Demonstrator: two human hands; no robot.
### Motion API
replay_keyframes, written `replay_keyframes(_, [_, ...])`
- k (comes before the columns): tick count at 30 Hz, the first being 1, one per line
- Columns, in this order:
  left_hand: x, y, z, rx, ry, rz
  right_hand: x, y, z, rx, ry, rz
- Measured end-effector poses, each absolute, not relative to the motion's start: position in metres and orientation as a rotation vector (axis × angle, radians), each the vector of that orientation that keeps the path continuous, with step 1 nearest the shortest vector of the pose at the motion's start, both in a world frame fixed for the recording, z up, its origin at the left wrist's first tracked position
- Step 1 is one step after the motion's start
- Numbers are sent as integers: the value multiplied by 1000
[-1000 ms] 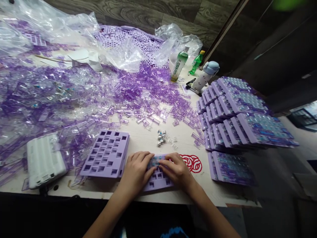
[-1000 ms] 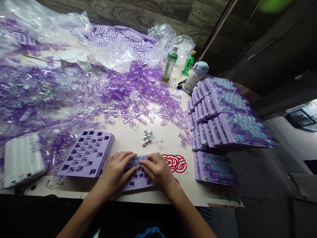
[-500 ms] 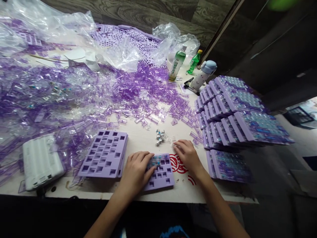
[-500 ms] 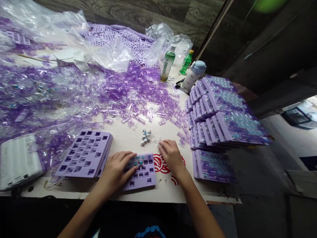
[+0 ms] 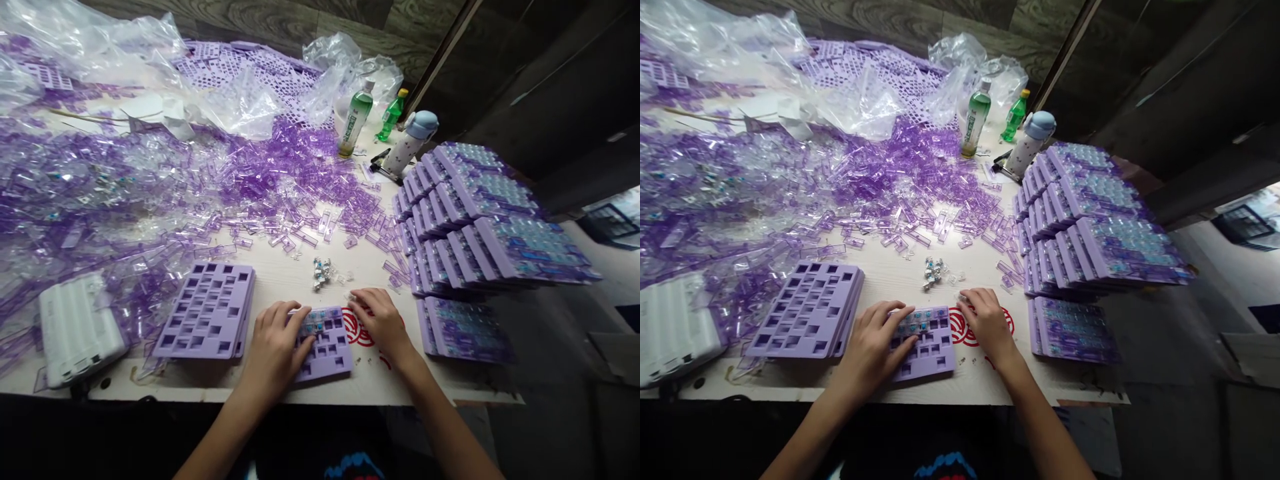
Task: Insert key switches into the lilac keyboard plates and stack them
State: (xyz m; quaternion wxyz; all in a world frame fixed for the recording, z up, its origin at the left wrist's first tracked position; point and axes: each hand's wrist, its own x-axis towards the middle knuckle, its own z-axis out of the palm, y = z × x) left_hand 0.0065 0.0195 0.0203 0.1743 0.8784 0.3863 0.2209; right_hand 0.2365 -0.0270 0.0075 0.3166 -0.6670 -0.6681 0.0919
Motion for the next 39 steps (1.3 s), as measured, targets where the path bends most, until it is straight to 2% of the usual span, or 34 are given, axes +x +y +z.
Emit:
replay_keyframes(12, [0,3,23,2542,1011,678,229,-24,9,-1703,-1656,245])
replay_keyframes(21, [-1,2,21,2522,972,682,198,-34,30,-1397,-2039,328])
replay_keyframes(32, [-2,1,22,2622,950,580,193,-32,30,-1319,-2224,169])
replay_keyframes(39, [-3,-6,15,2764,961,586,184,-37,23,-1243,-2533,-213])
